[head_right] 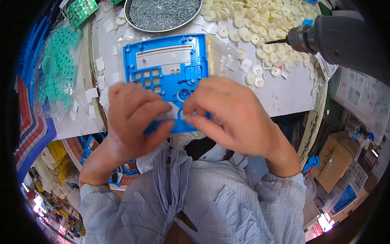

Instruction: Assembling the internal components and casing of a blue electronic device using an electric screwdriver.

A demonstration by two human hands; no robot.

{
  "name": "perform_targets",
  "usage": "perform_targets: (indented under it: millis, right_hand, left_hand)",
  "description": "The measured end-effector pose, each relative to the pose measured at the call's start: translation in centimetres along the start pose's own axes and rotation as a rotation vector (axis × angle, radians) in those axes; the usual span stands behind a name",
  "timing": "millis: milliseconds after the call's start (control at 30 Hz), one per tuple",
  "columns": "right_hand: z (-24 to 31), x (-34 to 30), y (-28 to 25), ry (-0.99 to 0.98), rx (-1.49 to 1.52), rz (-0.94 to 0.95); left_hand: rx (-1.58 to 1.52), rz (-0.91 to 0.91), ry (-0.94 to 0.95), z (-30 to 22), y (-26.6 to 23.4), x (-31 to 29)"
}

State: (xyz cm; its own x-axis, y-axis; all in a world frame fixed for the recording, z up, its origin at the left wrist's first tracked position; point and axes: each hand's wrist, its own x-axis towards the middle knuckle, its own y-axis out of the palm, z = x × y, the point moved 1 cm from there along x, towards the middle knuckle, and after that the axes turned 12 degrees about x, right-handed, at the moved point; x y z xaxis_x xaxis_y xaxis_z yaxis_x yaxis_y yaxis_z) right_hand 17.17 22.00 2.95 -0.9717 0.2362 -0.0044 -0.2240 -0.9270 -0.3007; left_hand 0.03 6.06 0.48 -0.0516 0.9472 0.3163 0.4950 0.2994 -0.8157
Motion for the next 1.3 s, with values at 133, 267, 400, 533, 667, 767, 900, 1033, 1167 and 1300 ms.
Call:
perform_targets:
  millis: [133, 267, 400, 533, 667, 767, 900, 1033, 1167, 1300]
  right_hand:
    - [0.7, -0.2, 0.9, -0.051, 0.046, 0.048]
    - [1.7, -0.9, 1.8, 0.085, -0.028, -0.134]
    - [1.4, -1.6, 2.6, 0.045, -0.184, -0.204]
    - [1.4, -1.1, 2.8, 0.145, -0.142, -0.221]
    - [0.7, 0.6, 2.0, 0.165, -0.394, -0.215]
    - [0.2, 1.4, 2.5, 0.169, -0.546, -0.159]
    - [0.4, 1.8, 3.2, 0.197, -0.645, -0.120]
    - [0.7, 2.0, 3.3, 0.246, -0.686, -0.101]
    - [0.8, 2.3, 2.9, 0.297, -0.704, -0.073]
    - [1.0, 2.7, 2.6, 0.302, -0.712, -0.052]
  left_hand:
    - [-0.251, 0.025, -0.071, -1.7, 0.4, -0.9]
    - [-0.389, 0.062, -0.205, -2.1, 0.4, -1.1]
    - [-0.511, 0.110, -0.376, -2.5, 0.3, -1.0]
    - [-0.425, 0.096, -0.348, -2.2, 0.5, -0.9]
    - [-0.110, 0.001, -0.189, -1.1, 0.3, -0.2]
    - [0.023, -0.030, -0.037, 0.3, 0.4, 0.0]
    - [0.062, -0.004, 0.064, 1.0, 1.2, -0.2]
    - [0.075, 0.036, 0.094, 1.2, 1.5, -0.5]
    - [0.118, 0.071, 0.106, 1.1, 1.7, -0.3]
    - [0.214, 0.101, 0.151, 1.0, 1.8, -0.1]
